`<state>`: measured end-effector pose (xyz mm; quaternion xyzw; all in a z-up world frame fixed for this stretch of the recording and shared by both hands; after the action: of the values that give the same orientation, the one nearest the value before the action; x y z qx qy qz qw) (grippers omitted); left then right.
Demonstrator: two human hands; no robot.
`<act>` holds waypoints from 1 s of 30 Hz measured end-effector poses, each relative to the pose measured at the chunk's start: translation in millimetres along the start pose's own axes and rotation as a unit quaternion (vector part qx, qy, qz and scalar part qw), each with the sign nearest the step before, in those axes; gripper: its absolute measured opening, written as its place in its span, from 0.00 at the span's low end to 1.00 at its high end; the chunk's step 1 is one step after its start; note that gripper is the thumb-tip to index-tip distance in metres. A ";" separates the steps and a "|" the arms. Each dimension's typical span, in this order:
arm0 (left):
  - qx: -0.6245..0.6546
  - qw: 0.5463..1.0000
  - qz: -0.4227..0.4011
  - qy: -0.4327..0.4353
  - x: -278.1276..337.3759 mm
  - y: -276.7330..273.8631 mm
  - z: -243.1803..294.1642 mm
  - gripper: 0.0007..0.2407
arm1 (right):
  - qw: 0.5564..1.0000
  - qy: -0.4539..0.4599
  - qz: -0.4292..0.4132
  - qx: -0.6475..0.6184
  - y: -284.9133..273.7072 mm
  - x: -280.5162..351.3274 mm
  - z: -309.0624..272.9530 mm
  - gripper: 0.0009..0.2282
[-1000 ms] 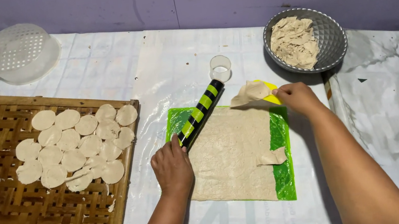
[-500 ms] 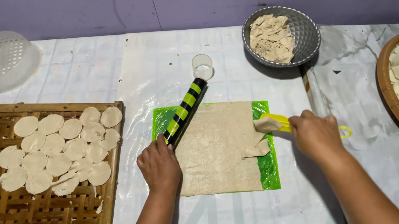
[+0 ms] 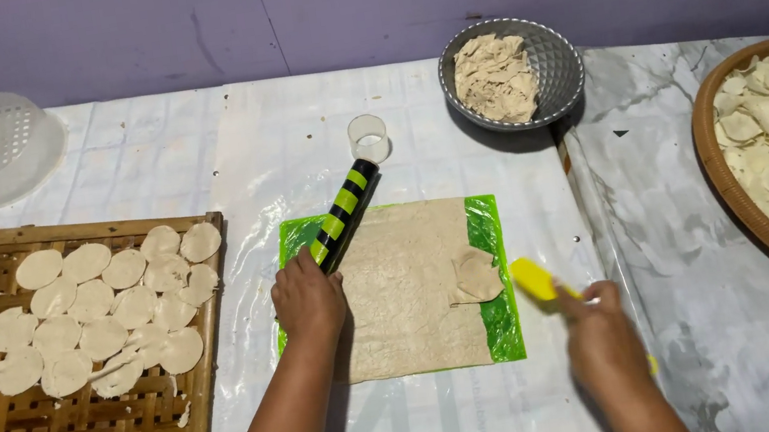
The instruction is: Preparing dough circles on a large woven tray and rolling out fresh dough on a mat.
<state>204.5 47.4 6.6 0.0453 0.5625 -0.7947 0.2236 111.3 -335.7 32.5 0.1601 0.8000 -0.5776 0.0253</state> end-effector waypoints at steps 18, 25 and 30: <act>0.132 0.978 -0.039 0.156 43.1 -46.6 51.7 0.23 | 0.968 -0.106 0.208 -0.091 -56.9 -9.1 -10.4 0.09; 0.176 0.940 -0.119 0.268 47.8 -20.9 101.7 0.24 | 0.983 -0.179 0.028 0.009 18.1 -55.3 -70.0 0.20; 0.174 0.937 -0.090 0.288 65.2 -14.6 95.2 0.22 | 0.990 -0.126 0.032 0.046 42.1 -13.0 -52.7 0.21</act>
<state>157.3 -55.7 32.8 0.2596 0.4575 -0.8499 -0.0318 143.2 -277.7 14.4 0.1125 0.7576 -0.6282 0.1366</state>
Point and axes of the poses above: each hand's wrist, its own x-axis away from the middle knuckle, its own y-axis out of the palm, z = x × y, the point moved 3 cm from there along -x, towards the middle knuckle, and after that the axes turned 12 degrees about z, right-handed, at the moved point
